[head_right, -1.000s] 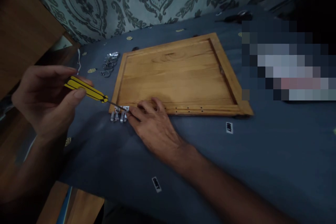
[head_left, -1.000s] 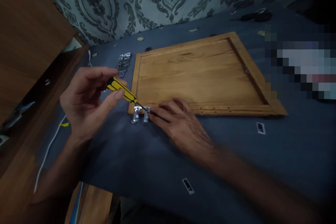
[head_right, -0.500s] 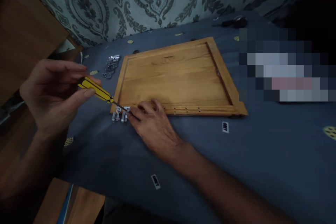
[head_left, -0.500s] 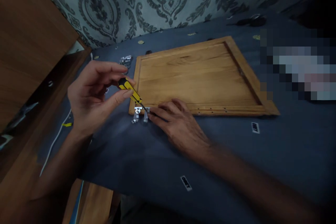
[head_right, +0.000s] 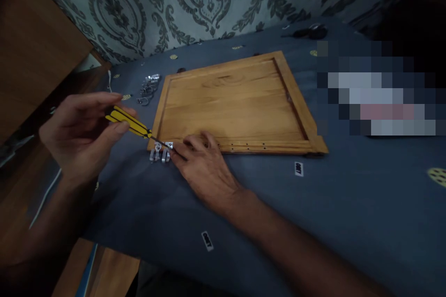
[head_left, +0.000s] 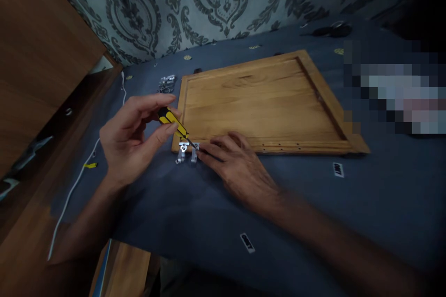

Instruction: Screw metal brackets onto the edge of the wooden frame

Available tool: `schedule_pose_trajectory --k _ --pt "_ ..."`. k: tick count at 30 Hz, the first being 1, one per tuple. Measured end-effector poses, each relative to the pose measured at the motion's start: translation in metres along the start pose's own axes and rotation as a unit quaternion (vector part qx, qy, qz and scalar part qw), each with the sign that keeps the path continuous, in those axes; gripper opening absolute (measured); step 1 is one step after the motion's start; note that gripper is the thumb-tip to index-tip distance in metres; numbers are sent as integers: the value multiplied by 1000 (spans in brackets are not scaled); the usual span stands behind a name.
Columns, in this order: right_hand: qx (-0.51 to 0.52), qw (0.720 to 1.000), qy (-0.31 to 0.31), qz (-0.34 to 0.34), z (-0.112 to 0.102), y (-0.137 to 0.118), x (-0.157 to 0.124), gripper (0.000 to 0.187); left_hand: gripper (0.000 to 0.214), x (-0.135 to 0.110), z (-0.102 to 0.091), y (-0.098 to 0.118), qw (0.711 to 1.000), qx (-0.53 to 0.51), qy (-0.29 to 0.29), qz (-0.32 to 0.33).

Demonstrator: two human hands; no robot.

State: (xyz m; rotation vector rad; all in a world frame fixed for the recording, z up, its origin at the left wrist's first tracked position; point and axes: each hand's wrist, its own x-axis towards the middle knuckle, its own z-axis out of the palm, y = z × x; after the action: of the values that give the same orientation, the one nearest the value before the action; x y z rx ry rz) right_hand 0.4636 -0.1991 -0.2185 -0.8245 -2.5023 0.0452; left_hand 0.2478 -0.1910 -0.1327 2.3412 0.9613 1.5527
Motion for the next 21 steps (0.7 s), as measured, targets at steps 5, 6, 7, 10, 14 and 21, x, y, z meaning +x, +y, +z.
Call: schedule_pose_trajectory --k 5,6,7,10,14,21 --pt "-9 1000 2 -1 -1 0 0 30 28 -2 1 -6 1000 0 1 2" --pt "-12 1000 1 -1 -1 0 0 30 27 -3 2 -6 1000 5 13 5" --pt "-14 1000 0 0 -1 -1 0 30 28 -4 4 -6 1000 13 25 8" --pt "-14 1000 -5 -1 -1 -1 0 31 36 -4 5 -3 998 45 48 16" --pt "0 1000 -6 1 -2 -1 1 35 45 -1 -2 -2 999 32 24 2" --pt "-9 1000 -11 -4 -2 0 0 31 32 -2 -1 -9 999 -7 33 -15"
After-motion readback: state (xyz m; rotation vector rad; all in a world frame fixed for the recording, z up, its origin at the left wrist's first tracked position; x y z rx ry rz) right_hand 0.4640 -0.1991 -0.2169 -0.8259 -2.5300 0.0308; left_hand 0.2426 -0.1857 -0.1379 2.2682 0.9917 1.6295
